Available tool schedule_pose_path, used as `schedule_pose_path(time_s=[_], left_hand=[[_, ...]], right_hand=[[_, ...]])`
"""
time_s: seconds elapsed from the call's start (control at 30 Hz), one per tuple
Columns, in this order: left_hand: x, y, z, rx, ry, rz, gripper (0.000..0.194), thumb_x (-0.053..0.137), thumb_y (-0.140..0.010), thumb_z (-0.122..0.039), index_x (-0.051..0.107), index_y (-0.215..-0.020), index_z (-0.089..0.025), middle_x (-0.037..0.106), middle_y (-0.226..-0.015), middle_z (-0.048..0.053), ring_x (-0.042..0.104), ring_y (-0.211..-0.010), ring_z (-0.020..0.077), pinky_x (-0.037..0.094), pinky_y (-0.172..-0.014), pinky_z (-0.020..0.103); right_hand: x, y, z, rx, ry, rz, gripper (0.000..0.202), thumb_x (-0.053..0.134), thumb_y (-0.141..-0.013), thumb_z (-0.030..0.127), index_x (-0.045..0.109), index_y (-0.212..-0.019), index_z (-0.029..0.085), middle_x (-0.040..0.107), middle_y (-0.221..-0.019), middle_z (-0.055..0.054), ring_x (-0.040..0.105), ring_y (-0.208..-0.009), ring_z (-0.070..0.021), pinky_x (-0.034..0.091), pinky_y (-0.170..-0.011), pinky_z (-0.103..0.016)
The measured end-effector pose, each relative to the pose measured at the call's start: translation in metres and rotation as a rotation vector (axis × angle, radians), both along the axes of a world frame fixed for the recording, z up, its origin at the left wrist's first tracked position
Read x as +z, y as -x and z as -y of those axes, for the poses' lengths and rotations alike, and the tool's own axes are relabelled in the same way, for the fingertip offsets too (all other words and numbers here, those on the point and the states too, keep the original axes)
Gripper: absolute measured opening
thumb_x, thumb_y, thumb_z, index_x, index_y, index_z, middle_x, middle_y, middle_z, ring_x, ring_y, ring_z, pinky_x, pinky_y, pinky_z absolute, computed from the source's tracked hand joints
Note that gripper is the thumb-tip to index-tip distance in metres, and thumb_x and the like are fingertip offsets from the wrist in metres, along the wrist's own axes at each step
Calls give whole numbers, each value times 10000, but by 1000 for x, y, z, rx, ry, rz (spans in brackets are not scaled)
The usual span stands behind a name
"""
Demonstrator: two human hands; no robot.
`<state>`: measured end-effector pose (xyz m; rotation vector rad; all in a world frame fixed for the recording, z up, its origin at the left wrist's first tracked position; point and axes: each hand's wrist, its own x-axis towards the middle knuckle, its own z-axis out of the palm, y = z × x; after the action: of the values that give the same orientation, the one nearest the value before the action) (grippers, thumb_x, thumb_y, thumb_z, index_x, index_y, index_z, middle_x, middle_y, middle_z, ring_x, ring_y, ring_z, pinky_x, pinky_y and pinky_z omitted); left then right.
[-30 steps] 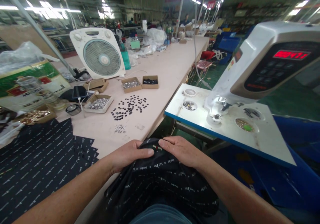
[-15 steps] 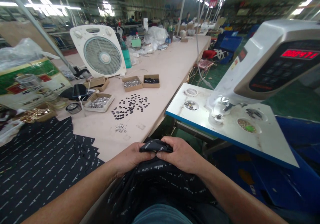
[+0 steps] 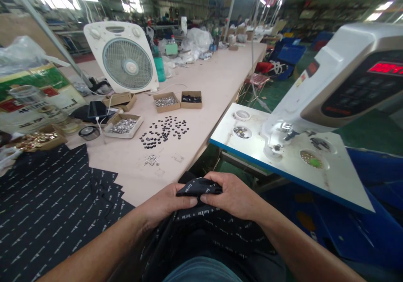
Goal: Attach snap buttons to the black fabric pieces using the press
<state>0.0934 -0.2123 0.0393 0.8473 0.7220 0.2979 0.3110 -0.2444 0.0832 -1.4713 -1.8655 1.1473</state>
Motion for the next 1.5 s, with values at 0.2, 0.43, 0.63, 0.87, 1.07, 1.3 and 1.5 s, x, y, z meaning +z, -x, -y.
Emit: schedule_pose_path(time_s=[0.2,0.43,0.63,0.87,1.07,1.3,1.5], left_hand=[[-11,2,0,8,6,44,371,806,-691,-258,705,-1013,-104,710,-889,84,629,-736,153,468,-742,268],[-22,-9,-1,75,-114,69,280,764,-688,-269,690,-898,-100,639,-758,24,540,-640,117,411,-654,236],[-50,-13,2,-23,-497,-129,68,588,-689,-147,533,-650,-144,425,-590,-54,360,-536,71,241,-487,208],[-70,-14,2,-151,-882,-153,96,656,-668,-209,572,-688,-169,551,-716,-47,501,-621,81,293,-498,188],[-99,-30,-12,-404,-1151,-254,148,688,-728,-300,648,-815,-188,668,-851,-1,616,-737,137,329,-522,202],[-107,-37,-14,-508,-1286,-323,166,668,-724,-217,673,-889,-204,693,-848,12,643,-725,166,282,-449,228],[-95,-31,-11,-402,-1161,-245,169,657,-778,-332,681,-879,-198,689,-856,21,645,-758,160,367,-537,207]], right_hand=[[-6,1,-6,1,95,-9,156,697,-745,210,692,-900,196,670,-782,41,600,-731,-135,412,-644,-215],[-4,-13,-29,110,151,-20,407,748,-713,276,665,-1110,233,697,-990,1,638,-895,-200,482,-785,-276],[-3,23,-74,38,-44,0,340,700,-777,293,681,-1113,241,686,-1091,-29,614,-1002,-201,456,-918,-318],[-54,90,-142,121,-230,216,120,631,-804,195,722,-882,202,682,-847,-16,589,-754,-141,432,-698,-247],[-79,110,-172,151,-324,392,122,593,-847,232,713,-869,235,659,-828,5,575,-755,-126,376,-669,-229],[-74,121,-171,215,-417,629,184,491,-894,236,664,-833,218,666,-867,-13,593,-759,-137,341,-638,-247],[-60,133,-170,272,-473,808,184,488,-861,238,650,-795,180,683,-848,-68,595,-685,-175,324,-590,-281]])
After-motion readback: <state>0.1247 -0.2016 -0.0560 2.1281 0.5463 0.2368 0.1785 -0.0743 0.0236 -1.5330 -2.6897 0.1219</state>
